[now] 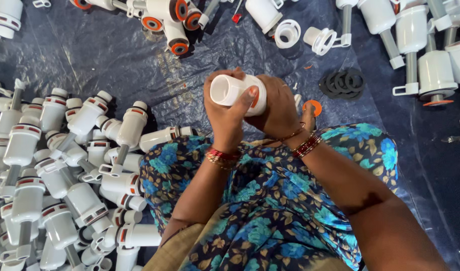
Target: The person sits on a blue tarp and assembles white cylindrical plastic parts with orange and black rings. They pick up components, fit them together by hand, and place the assembled units aside. The process is repeated with multiple units.
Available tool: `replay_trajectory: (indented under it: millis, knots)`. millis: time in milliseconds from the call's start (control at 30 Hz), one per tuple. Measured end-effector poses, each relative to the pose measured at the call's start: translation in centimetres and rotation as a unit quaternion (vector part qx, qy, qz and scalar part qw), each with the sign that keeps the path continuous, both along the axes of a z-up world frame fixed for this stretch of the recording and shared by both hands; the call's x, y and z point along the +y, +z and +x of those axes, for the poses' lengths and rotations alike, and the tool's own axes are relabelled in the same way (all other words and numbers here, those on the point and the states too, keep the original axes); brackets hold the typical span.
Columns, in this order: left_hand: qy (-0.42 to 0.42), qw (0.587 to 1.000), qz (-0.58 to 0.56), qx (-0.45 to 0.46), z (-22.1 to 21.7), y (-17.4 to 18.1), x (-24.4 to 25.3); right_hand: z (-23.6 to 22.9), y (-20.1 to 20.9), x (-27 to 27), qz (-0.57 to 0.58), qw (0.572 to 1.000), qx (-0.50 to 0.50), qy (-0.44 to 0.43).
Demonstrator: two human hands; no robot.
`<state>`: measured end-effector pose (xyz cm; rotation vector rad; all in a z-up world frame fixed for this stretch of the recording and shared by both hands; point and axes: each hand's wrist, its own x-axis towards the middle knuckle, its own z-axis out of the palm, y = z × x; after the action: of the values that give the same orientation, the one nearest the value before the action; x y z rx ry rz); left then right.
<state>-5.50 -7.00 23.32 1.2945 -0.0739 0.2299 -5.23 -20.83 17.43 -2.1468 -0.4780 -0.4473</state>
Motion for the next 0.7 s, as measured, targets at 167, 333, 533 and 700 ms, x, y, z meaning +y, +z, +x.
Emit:
replay_trajectory:
  millis: [167, 333, 533, 700]
  knots:
    - [-0.035, 0.996, 0.021, -0.073, 0.8, -1.8, 0.3, 0.0, 0.2, -0.3, 0.021, 1.0, 0.018, 0.003]
    - [-0.368, 0.926, 0.021, -0.077, 2.3, 0.6, 4.3, 0.5, 0.7, -1.9, 0.235, 0.846, 0.237, 0.416]
    - [-0.139, 0.988, 0.053, -0.035, 1.7, 1.1, 2.7, 1.2, 0.4, -0.3, 0.131, 0.97, 0.166, 0.123]
    - [0.011, 1.0, 0.012, -0.02, 0.2, -1.4, 0.3, 0.6, -0.3, 0.2, 0.018, 0.999, -0.004, 0.032]
